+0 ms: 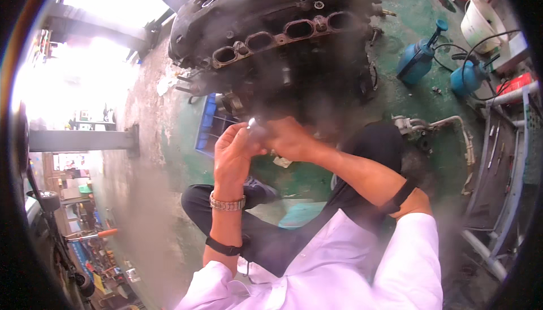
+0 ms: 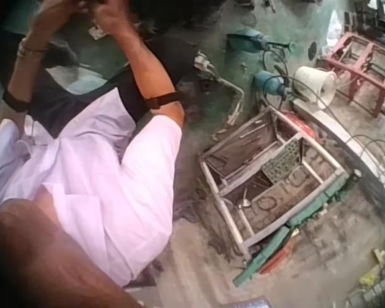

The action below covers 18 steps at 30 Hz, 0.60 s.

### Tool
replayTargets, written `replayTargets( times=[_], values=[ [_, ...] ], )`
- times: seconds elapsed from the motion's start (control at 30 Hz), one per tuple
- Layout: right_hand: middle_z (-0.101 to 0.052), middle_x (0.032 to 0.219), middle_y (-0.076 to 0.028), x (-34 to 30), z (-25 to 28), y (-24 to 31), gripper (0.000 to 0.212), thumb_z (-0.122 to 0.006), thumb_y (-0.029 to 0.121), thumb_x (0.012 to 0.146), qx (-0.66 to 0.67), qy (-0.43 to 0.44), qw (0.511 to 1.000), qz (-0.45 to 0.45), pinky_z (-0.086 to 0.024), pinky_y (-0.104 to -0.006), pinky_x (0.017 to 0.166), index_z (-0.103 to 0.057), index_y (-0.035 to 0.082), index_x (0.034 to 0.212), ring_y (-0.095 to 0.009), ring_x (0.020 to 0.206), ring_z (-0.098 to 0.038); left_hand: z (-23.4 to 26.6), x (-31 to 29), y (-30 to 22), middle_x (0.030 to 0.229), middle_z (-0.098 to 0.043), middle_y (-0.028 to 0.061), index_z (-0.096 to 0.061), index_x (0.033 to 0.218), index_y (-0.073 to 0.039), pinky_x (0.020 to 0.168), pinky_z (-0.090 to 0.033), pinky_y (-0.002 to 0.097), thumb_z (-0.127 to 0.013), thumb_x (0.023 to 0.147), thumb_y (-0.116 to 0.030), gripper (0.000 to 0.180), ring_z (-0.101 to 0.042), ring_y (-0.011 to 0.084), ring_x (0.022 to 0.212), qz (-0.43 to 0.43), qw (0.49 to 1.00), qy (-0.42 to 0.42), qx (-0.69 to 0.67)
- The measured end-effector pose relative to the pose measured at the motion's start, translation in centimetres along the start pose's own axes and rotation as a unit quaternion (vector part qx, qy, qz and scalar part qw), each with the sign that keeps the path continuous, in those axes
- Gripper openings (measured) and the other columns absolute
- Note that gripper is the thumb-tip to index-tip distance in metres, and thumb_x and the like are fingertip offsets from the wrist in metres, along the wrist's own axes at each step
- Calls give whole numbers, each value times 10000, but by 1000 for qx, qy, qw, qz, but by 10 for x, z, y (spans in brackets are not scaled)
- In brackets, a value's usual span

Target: The person removes bolts from a car engine using a socket wrench and ratchet, placing them into a blue parts bin. They then insert new bolts and tighten them with the same tools.

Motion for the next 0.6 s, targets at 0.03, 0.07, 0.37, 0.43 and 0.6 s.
replayTargets(
  times=[0.03, 0.07, 0.37, 0.43, 0.6],
  values=[
    [-721, 886, -67, 0, 2, -4, 194, -606, 145, 881, -10, -11, 1000, -20, -513, -352, 756, -682, 61, 1039, -148, 805, -660, -3, 1, -1, 979, -683, 99, -586, 1104, 4, 650, -595, 333, -593, 986, -132, 180, -639, 132, 679, -1, 1000, 1, -10],
    [-724, 891, -65, -1, 2, 0, 199, -610, 147, 881, 41, -13, 999, 12, -516, -343, 761, -685, 62, 1044, -138, 808, -659, -6, 2, -3, 981, -684, 99, -591, 1100, 5, 649, -594, 332, -595, 985, -133, 180, -638, 130, 679, -10, 1000, 3, 3],
    [-726, 838, -19, -6, 19, -2, 169, -654, 202, 912, 55, -30, 998, 28, -517, -294, 720, -703, 64, 995, -54, 777, -614, -26, 6, -5, 976, -687, 107, -612, 1096, 30, 623, -590, 304, -588, 983, -128, 196, -632, 133, 671, -24, 1000, 3, 19],
    [-722, 823, -16, -5, 20, 0, 156, -653, 190, 914, 39, -30, 998, 41, -515, -293, 713, -702, 65, 991, -49, 774, -605, -28, 4, -6, 878, -653, 95, -595, 1087, 30, 631, -599, 306, -565, 999, -119, 176, -626, 129, 662, -30, 999, -1, 30],
    [-710, 779, -41, -6, 21, 0, 118, -633, 31, 834, 76, -30, 996, 28, -505, -272, 668, -679, 9, 941, -37, 753, -597, -28, 2, -2, 833, -639, 81, -584, 1073, 26, 624, -595, 300, -549, 1007, -116, 161, -614, 114, 632, -18, 999, -20, 24]
  ],
)
Point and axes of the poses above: each hand's wrist, its own x-axis towards the middle knuckle, its own z-axis out of the back of the hand, y = z × x, the point moved 8 cm from there along x, towards the middle knuckle
